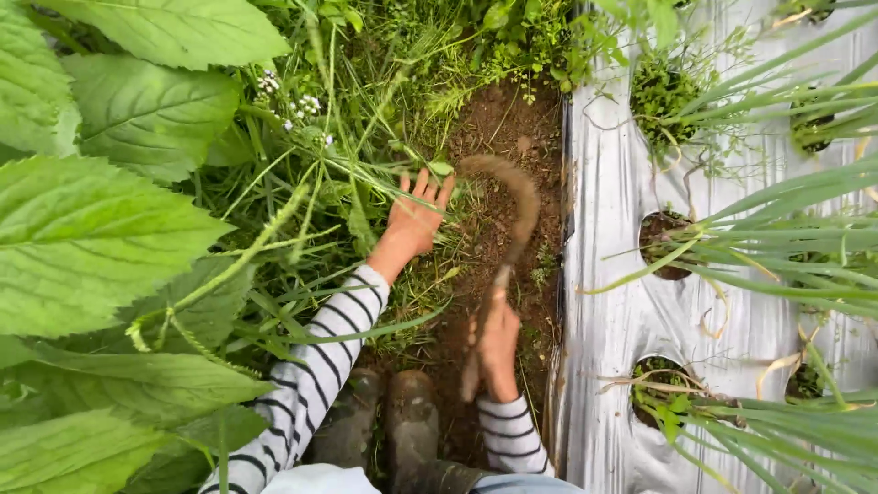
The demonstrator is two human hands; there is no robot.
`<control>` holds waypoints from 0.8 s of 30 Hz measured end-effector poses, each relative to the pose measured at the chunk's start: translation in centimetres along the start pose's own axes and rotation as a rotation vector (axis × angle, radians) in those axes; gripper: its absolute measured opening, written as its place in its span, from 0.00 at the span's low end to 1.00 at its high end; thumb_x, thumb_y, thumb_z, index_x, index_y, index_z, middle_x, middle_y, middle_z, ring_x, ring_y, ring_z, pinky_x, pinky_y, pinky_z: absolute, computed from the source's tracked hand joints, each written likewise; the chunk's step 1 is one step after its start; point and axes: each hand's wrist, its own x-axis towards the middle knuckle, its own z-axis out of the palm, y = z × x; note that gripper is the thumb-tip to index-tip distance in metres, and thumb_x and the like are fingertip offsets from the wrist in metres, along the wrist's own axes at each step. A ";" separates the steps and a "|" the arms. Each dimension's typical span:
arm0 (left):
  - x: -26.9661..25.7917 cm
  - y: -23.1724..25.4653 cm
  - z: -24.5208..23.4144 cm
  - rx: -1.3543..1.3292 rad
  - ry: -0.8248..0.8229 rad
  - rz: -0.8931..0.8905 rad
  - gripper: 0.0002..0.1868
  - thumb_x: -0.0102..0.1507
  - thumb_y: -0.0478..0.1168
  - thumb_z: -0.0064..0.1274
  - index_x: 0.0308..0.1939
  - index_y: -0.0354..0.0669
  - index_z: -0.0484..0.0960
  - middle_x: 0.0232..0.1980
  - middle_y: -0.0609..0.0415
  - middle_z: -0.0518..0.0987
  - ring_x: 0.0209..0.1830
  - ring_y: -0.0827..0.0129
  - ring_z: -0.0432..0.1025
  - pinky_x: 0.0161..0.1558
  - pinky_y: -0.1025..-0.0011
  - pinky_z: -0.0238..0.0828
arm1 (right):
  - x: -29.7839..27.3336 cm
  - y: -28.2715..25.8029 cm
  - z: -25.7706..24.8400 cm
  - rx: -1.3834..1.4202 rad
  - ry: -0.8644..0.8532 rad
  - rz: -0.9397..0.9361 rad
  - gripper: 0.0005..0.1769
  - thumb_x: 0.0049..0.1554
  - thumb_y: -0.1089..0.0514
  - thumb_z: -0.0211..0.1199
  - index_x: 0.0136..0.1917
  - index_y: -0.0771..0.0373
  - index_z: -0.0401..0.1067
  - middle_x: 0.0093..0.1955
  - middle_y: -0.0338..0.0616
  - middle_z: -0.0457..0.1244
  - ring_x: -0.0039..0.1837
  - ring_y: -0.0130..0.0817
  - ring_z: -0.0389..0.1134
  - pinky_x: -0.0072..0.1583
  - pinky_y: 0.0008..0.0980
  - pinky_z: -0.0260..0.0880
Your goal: The person uses a sickle to cut weeds at the base of the soil in a garden bed. They hold the weeds with their left hand while cutting with the right hand, then pull the cut weeds away from the plants.
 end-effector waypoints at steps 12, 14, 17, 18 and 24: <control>-3.5 -4.0 6.7 -0.001 0.090 -0.266 0.20 0.54 0.56 0.64 0.44 0.52 0.88 0.42 0.52 0.85 0.50 0.66 0.74 0.54 0.63 0.60 | -3.3 -1.6 1.1 0.019 -0.212 0.196 0.33 0.69 0.35 0.38 0.37 0.60 0.67 0.23 0.35 0.58 0.21 0.26 0.57 0.23 0.28 0.61; -2.6 -3.6 7.9 -0.025 0.094 -0.293 0.15 0.53 0.53 0.63 0.38 0.50 0.88 0.37 0.49 0.84 0.45 0.61 0.74 0.49 0.59 0.62 | -1.5 -4.7 2.2 0.039 -0.088 0.113 0.34 0.69 0.34 0.36 0.36 0.59 0.65 0.21 0.39 0.58 0.20 0.30 0.57 0.23 0.32 0.62; -3.2 -3.2 7.5 -0.075 0.108 -0.333 0.11 0.53 0.49 0.62 0.33 0.48 0.88 0.33 0.47 0.84 0.43 0.57 0.74 0.43 0.58 0.64 | 2.3 -3.6 2.6 0.077 0.065 -0.005 0.36 0.68 0.30 0.33 0.34 0.56 0.64 0.20 0.41 0.58 0.19 0.32 0.58 0.22 0.33 0.63; -3.6 -3.2 6.9 -0.100 0.114 -0.347 0.11 0.54 0.48 0.62 0.34 0.47 0.89 0.35 0.47 0.84 0.46 0.58 0.74 0.43 0.60 0.65 | 3.8 -2.4 2.7 0.097 0.092 -0.037 0.38 0.67 0.28 0.32 0.33 0.54 0.64 0.19 0.38 0.58 0.19 0.30 0.58 0.21 0.30 0.64; -7.7 -3.6 2.9 -0.214 0.284 -0.390 0.10 0.54 0.45 0.63 0.32 0.43 0.89 0.33 0.47 0.86 0.50 0.54 0.78 0.60 0.52 0.62 | 2.5 2.4 1.7 0.080 0.149 0.242 0.37 0.62 0.26 0.45 0.36 0.61 0.66 0.17 0.48 0.56 0.16 0.37 0.56 0.19 0.42 0.60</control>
